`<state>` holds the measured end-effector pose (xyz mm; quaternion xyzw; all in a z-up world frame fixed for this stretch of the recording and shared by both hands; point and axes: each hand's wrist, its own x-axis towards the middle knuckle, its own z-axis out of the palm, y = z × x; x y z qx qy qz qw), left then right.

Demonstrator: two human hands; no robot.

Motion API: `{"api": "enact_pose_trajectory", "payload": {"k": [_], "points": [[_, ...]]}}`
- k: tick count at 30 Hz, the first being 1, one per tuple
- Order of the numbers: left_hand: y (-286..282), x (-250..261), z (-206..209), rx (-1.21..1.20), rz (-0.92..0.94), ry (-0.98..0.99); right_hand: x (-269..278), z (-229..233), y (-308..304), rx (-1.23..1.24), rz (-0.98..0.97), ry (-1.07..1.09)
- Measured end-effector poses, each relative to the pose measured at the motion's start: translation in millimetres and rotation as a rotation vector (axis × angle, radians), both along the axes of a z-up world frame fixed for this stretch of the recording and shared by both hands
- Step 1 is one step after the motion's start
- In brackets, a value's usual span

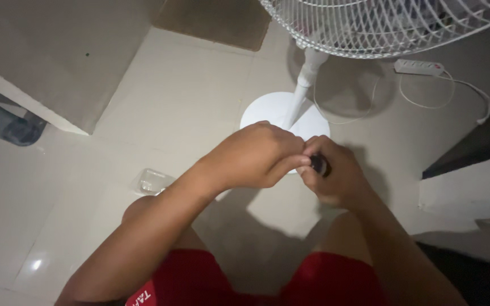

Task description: The person sits on the floor and uses a screwdriver to tighten screws on the rear grille of a standing electric fan. They select different bits from a set, attach them to the screwdriver, and work on multiple screw locations on the fan's rear assembly.

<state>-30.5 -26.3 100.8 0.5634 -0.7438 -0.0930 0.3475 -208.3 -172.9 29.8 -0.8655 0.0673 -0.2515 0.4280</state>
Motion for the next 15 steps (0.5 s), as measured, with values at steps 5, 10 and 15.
{"api": "enact_pose_trajectory", "payload": {"k": [5, 10, 15], "points": [[3.8, 6.0, 8.6, -0.025, 0.016, 0.065, -3.1, 21.0, -2.2, -0.106, -0.103, 0.057], [0.7, 10.3, -0.7, -0.016, 0.079, 0.118, 1.6, 32.7, 0.1, -0.181, -0.125, -0.024], [-14.6, 2.0, -13.4, -0.08, 0.059, 0.217, 4.3, 29.9, -2.3, -0.144, -0.211, -0.031]]}}
